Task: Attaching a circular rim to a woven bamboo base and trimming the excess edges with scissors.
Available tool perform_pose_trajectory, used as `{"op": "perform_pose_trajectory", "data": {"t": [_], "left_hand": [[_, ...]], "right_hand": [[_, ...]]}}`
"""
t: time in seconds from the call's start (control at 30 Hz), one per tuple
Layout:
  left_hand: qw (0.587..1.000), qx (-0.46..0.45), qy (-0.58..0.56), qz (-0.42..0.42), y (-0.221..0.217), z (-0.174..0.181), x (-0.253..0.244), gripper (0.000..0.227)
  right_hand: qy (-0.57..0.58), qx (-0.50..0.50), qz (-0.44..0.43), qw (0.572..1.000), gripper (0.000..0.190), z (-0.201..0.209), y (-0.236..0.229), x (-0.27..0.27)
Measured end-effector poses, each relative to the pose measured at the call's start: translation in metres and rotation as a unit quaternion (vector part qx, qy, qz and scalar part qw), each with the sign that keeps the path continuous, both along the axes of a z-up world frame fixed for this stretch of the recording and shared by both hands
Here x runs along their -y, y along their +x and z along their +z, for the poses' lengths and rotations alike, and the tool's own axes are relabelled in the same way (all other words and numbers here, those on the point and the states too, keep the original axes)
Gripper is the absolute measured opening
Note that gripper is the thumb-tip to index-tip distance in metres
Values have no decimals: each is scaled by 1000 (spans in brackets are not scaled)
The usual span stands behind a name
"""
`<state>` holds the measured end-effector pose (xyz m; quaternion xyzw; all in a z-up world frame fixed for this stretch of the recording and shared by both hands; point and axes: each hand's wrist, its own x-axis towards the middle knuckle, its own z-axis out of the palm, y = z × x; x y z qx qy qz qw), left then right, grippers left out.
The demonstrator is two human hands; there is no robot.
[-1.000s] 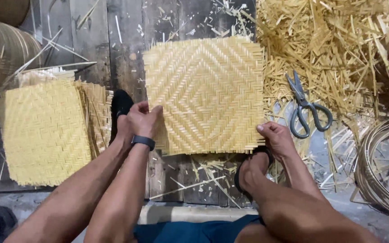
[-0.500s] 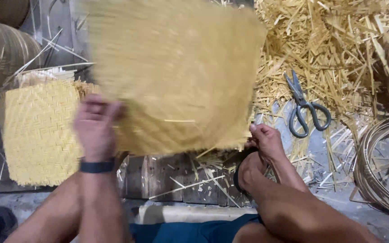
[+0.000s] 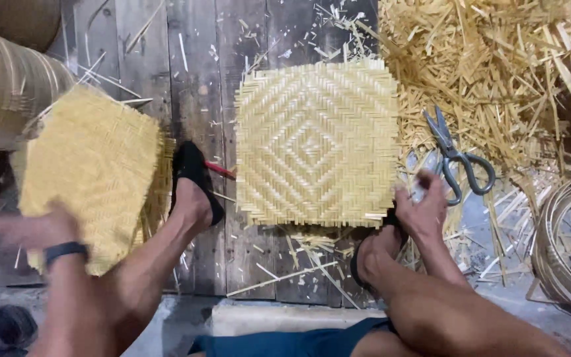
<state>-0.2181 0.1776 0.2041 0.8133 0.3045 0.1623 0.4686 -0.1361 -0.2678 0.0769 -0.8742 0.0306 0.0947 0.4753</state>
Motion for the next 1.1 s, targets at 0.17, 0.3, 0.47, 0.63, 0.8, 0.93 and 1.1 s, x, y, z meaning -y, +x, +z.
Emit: {"op": "perform_pose_trajectory", "data": {"t": [0.17, 0.3, 0.47, 0.63, 0.8, 0.93, 1.1], "left_hand": [[998, -46, 48, 7, -4, -22, -3, 39], [981, -190, -28, -2, 11, -198, -9, 79], [964, -246, -99, 13, 17, -172, 19, 50], [993, -120, 21, 5, 19, -86, 86, 23], [976, 39, 114, -181, -3, -4, 198, 12], [962, 53, 171, -205, -7, -17, 201, 6], [996, 33, 76, -18, 9, -77, 90, 16]], "right_hand": [[-137, 220, 266, 928, 61, 65, 35, -69], [-232, 253, 397, 851, 71, 46, 31, -111], [-264, 180, 430, 844, 75, 54, 27, -118], [-290, 208, 426, 832, 75, 57, 29, -123], [-312, 272, 419, 808, 76, 59, 23, -136], [-320, 247, 424, 810, 77, 61, 25, -135], [-325, 213, 422, 819, 78, 54, 18, -127]]}}
